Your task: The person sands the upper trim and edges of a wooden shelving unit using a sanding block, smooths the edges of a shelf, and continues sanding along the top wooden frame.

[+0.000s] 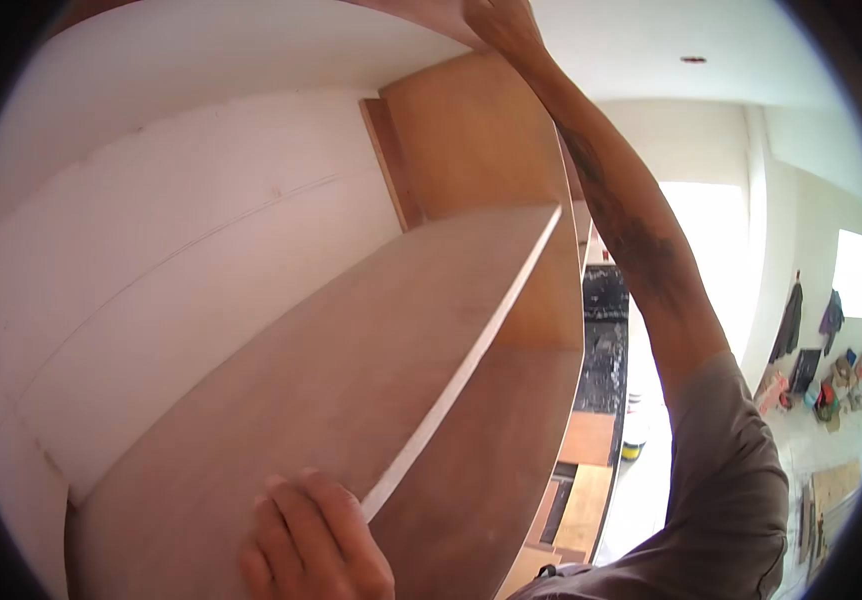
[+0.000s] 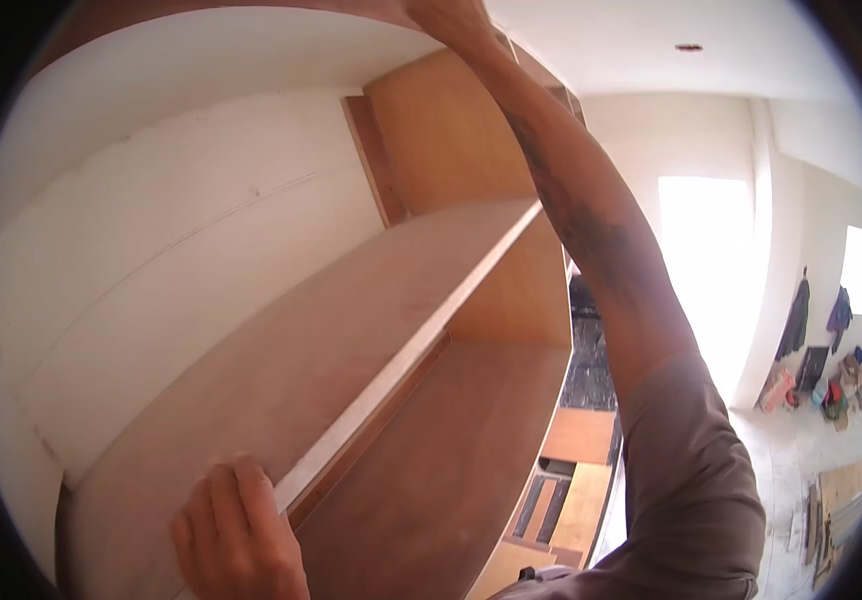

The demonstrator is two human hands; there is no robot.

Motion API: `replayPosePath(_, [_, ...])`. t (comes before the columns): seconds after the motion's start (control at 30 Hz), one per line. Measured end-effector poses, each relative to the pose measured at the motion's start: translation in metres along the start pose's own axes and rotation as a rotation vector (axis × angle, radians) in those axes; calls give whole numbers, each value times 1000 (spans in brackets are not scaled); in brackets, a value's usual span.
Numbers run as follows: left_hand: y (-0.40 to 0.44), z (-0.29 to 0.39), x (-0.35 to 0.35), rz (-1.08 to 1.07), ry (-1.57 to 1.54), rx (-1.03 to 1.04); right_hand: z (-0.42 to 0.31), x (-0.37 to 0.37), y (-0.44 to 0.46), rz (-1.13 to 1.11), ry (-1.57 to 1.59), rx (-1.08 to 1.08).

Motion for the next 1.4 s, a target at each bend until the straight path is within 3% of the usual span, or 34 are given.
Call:
replayPosePath(0.13, [0, 1, 4, 26, 32, -14, -48, 1, 18, -173, -100, -17])
replayPosePath(0.23, [1, 1, 1, -2, 1, -4, -68, -9, 12, -126, -12, 6])
replayPosePath(0.27, [0, 2, 1, -1, 15, -18, -43, 0, 2, 22, 24, -73])
replayPosePath(0.37, [-6, -1, -3, -27, 31, -10, -11, 2, 1, -47, -50, 145])
replayPosePath(0.47, [-3, 2, 1, 2, 2, -28, -86, -10, 11, -160, -28, 88])
replayPosePath(0.67, [-6, -1, 1, 22, 25, -25, -16, 6, 9, -63, -57, 23])
replayPosePath(0.77, [-1, 4, 2, -8, -2, -28, -75, -5, 16, -58, -44, -42])
replayPosePath(0.87, [-1, 0, 1, -15, 10, 12, -18, 2, 6, -37, -70, 17])
replayPosePath(1.03, [-2, 3, 4, 34, 4, -18, -62, -6, 7, -49, -44, -47])
replayPosePath(1.17, [-3, 0, 0, -31, 40, -10, 29, 6, 0, -57, -17, 91])
replayPosePath(1.3, [-5, 4, 24, 128, -50, 18, -50, -9, 8, -174, -57, 39])
replayPosePath(1.4, [-8, 4, 22, 123, -64, 20, -6, -5, -4, -33, -56, 104])
Point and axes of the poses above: each hand's wrist, its own y-axis towards the middle knuckle, its own x-axis out of the palm, z = x × y, the point moved 3 cm from there along y, towards the middle knuckle
